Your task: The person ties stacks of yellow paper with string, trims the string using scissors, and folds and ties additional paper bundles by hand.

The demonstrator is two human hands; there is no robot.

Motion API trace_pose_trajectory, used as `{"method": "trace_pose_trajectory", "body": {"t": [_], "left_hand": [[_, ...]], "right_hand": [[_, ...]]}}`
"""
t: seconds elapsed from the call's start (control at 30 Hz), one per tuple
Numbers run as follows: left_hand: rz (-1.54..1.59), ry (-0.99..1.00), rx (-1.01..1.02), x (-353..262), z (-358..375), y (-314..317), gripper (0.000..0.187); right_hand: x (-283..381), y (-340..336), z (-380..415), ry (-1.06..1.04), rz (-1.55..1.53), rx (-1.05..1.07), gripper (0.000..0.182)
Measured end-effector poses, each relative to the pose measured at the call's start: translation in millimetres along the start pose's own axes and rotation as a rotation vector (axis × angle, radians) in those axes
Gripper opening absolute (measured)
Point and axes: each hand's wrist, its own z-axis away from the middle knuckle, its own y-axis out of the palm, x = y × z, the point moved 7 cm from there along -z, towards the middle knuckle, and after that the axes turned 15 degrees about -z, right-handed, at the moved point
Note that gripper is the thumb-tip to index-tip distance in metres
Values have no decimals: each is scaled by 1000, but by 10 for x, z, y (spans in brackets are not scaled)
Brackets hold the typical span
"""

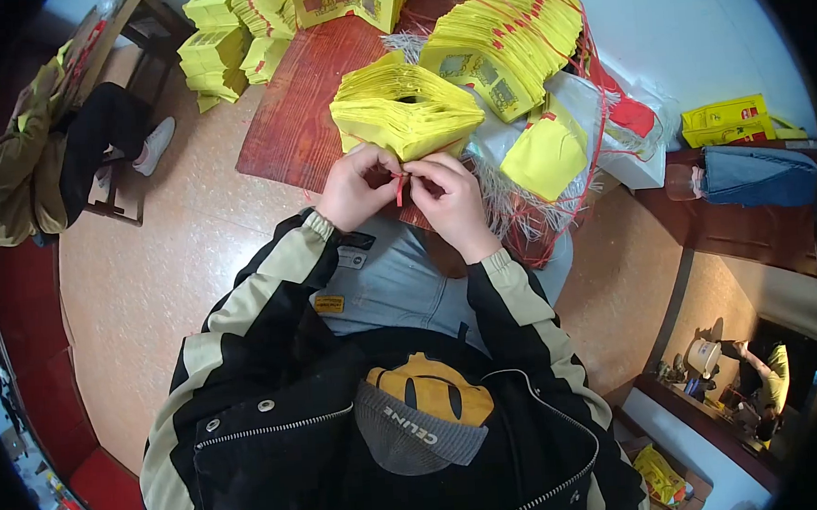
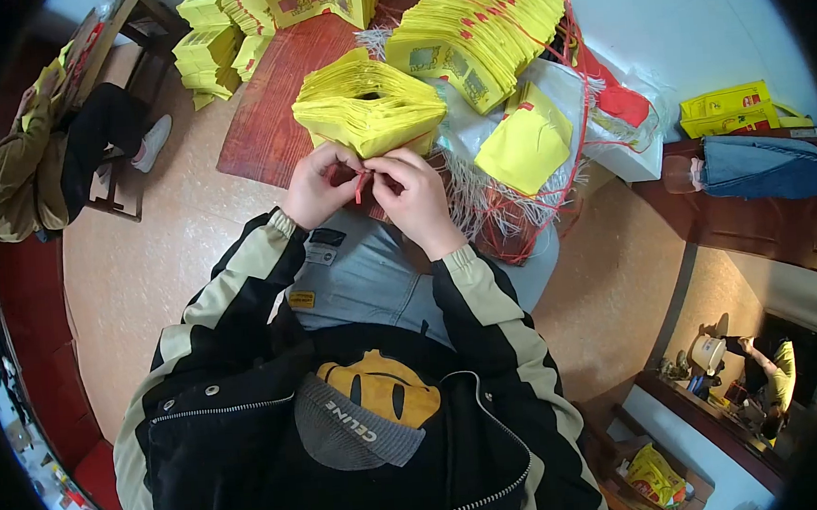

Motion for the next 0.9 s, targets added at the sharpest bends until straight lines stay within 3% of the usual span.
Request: {"method": "trace_pose_trajectory", "body": {"t": [0.07, 0.2, 0.27, 0.37, 0.5, 0.6, 0.7, 0.73, 0.8, 0.9], "left_hand": [[-155, 170, -46, -70, -3, -37, 22], [-155, 177, -34, -58, 1, -40, 21], [289, -42, 116, 143, 2, 96, 21], [511, -103, 188, 249, -19, 159, 19], [559, -104, 214, 297, -38, 182, 20], [570, -107, 117, 232, -10, 185, 20], [-198, 72, -215, -30, 106, -1, 23], [-197, 73, -214, -48, 100, 8, 23], [-350, 342, -419, -294, 166, -65, 28], [-409, 395, -500, -358, 141, -61, 29]], "right_hand": [[-21, 25, -40, -100, 53, 45, 16], [-43, -1, -91, -194, 175, 73, 14], [-21, 13, -104, -227, 233, 115, 11], [-41, 34, -114, -263, 311, 157, 10], [-70, 67, -113, -279, 370, 200, 11], [-63, 93, -108, -324, 361, 164, 12], [-103, 104, -91, -310, 365, 136, 12], [-111, 101, -75, -314, 351, 115, 13], [-122, 105, -42, -317, 340, 96, 13], [-161, 129, 7, -262, 265, 76, 10]]}}
